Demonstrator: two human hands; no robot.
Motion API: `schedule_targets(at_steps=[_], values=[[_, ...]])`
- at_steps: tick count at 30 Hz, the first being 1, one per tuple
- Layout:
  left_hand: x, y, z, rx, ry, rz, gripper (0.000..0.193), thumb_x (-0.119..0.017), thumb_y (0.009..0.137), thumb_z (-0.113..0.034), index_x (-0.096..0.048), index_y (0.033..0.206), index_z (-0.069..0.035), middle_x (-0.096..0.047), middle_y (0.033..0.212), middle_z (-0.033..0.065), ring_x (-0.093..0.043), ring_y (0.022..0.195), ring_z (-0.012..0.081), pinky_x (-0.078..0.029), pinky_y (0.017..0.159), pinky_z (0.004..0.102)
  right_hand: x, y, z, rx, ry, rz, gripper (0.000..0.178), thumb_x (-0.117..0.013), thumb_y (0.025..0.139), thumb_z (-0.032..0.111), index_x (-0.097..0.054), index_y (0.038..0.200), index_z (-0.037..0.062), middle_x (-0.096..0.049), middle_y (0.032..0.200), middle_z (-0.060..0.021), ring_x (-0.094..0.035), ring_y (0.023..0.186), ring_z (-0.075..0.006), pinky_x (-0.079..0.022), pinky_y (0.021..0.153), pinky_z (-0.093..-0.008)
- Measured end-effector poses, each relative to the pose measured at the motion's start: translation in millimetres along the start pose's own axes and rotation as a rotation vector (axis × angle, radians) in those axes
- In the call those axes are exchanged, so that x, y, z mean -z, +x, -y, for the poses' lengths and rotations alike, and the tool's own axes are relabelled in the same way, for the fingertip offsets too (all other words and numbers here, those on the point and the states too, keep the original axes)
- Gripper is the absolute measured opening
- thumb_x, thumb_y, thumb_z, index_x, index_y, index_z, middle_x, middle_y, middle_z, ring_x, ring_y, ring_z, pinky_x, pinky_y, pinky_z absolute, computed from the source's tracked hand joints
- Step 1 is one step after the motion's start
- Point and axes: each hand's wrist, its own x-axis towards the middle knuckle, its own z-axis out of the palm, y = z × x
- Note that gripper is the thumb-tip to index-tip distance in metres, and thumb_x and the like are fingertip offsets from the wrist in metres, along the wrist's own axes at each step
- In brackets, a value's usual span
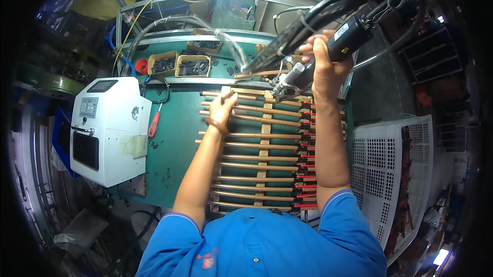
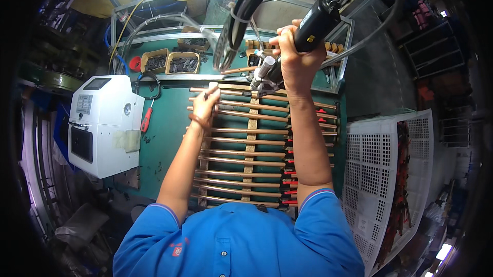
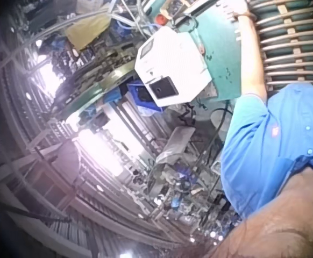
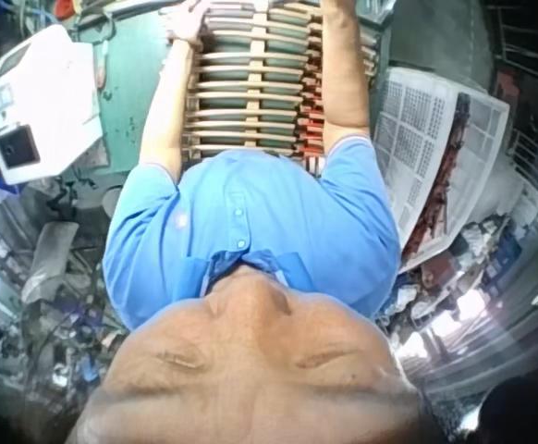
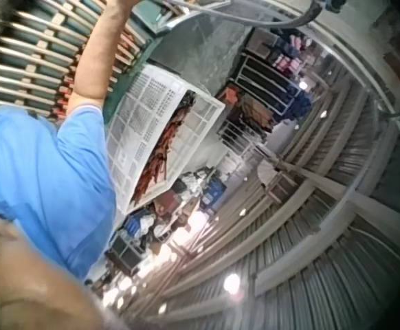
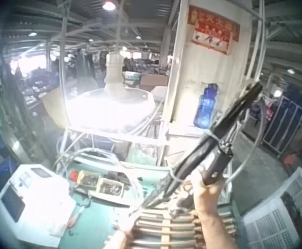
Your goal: The person uses a handheld tool to process multiple metal rods clamped in a wooden jig. They then remove the rods, place them into a white basket, and reload the jig with new rods from the basket.
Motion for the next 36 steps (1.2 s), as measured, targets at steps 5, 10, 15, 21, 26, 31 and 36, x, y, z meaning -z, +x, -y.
schedule_targets(at_steps=[5, 10, 15, 21, 26, 31, 36], values=[[12, -76, 27, 0.26, -0.233, 0.207, 0.019, -0.063, 0.091, -0.029, -0.054, 0.095, -0.013, -0.055, 0.072, -0.0011, -0.048, 0.052, 0.006, -0.036, 0.041, 0.0189, 4, -18, -1, -0.048, -0.022, -0.022, 0.026, -0.057, 0.079, -0.004, -0.05, 0.104, -0.0036, -0.063, 0.08, -0.0083, -0.065, 0.064, -0.0133, -0.051, 0.05, -0.0206], [10, -91, 49, 0.498, -0.693, 0.221, 0.024, -0.063, 0.091, -0.024, -0.058, 0.108, -0.008, -0.061, 0.086, 0.0028, -0.058, 0.07, 0.0098, -0.051, 0.054, 0.0208, 4, -31, 3, -0.055, 0.0, -0.024, 0.026, -0.057, 0.08, -0.004, -0.05, 0.105, -0.0039, -0.063, 0.08, -0.0094, -0.063, 0.063, -0.0126, -0.05, 0.051, -0.021], [5, -86, 46, 0.548, -0.79, 0.299, 0.029, -0.06, 0.092, -0.016, -0.055, 0.118, -0.004, -0.063, 0.096, 0.003, -0.06, 0.08, 0.0098, -0.054, 0.061, 0.0199, 4, -40, 4, -0.074, 0.034, -0.019, 0.026, -0.058, 0.08, -0.004, -0.051, 0.105, -0.0036, -0.063, 0.079, -0.0094, -0.063, 0.062, -0.0131, -0.05, 0.052, -0.0218], [10, -82, 53, 0.532, -0.884, 0.433, 0.032, -0.059, 0.093, -0.018, -0.052, 0.123, -0.008, -0.059, 0.093, 0.0003, -0.053, 0.069, 0.0063, -0.036, 0.043, 0.0148, 5, -50, 2, -0.114, 0.041, -0.026, 0.027, -0.058, 0.08, -0.004, -0.052, 0.105, -0.0015, -0.063, 0.079, -0.0081, -0.064, 0.063, -0.0133, -0.052, 0.053, -0.0228], [3, -90, 39, 0.43, -0.456, 0.3, 0.031, -0.059, 0.093, -0.019, -0.054, 0.122, -0.011, -0.056, 0.082, -0.0021, -0.053, 0.063, 0.0059, -0.034, 0.04, 0.0154, 6, -50, -2, -0.093, 0.05, -0.021, 0.027, -0.059, 0.08, -0.005, -0.052, 0.106, -0.0019, -0.063, 0.079, -0.0078, -0.064, 0.063, -0.0133, -0.052, 0.053, -0.023], [7, -87, 33, 0.374, -0.317, 0.2, 0.032, -0.062, 0.091, -0.02, -0.057, 0.121, -0.008, -0.055, 0.079, -0.0024, -0.052, 0.061, 0.0056, -0.033, 0.04, 0.0169, 5, -49, -2, -0.102, 0.058, -0.027, 0.026, -0.059, 0.08, -0.005, -0.052, 0.105, -0.0026, -0.063, 0.078, -0.0083, -0.064, 0.063, -0.0137, -0.052, 0.054, -0.0232], [17, -86, 29, 0.366, -0.299, 0.245, 0.034, -0.063, 0.09, -0.019, -0.058, 0.119, -0.003, -0.057, 0.084, -0.0023, -0.051, 0.063, 0.0054, -0.033, 0.042, 0.0165, 3, -51, 0, -0.101, 0.037, -0.025, 0.026, -0.061, 0.079, -0.003, -0.055, 0.104, -0.0019, -0.064, 0.08, -0.011, -0.064, 0.063, -0.0164, -0.052, 0.056, -0.0269]])
